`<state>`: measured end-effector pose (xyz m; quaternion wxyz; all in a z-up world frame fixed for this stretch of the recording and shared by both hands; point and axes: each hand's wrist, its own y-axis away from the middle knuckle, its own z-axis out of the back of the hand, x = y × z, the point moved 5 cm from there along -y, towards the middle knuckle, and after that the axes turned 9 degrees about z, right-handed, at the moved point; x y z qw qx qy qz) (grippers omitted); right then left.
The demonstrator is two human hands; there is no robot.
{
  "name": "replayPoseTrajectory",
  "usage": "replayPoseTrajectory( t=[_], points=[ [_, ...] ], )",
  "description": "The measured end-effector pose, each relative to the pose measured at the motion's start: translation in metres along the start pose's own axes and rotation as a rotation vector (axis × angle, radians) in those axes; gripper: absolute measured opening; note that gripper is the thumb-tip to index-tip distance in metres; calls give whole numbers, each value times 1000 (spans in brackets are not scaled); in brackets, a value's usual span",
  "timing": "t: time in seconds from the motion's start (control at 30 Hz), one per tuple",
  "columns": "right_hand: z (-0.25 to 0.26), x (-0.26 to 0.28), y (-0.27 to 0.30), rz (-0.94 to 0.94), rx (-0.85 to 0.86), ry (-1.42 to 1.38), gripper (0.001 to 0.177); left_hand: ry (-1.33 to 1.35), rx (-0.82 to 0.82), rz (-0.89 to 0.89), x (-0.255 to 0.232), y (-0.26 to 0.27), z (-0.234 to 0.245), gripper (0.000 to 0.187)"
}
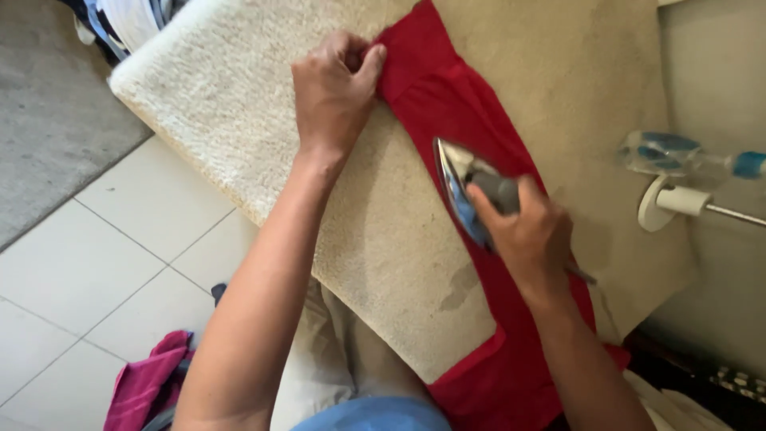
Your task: Ironing a red long-sleeved shirt on a flat surface using a handheld iron and a spray bottle.
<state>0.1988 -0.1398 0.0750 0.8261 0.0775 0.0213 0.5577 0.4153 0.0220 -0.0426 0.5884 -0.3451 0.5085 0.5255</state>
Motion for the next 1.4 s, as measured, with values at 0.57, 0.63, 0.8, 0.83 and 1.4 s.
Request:
replayPoseTrajectory(
  t=[0.57,0.63,0.8,0.83,1.4],
  points=[
    [5,-42,95,94,-78,-55,42,-82,-36,-117,-4,14,1,12],
    [6,-62,107,32,-78,-2,46,-127,-84,-145,-18,32,-2,15],
    [3,-116,96,-207,-64,-102,52,-419,-165,-505,-47,120,-53,32],
    [5,-122,90,-205,-68,-22,56,-551,74,-513,-50,143,-81,36],
    [4,-169,180,-328,-93,-143,47,-893,600,-344,-33,77,-125,67]
  ],
)
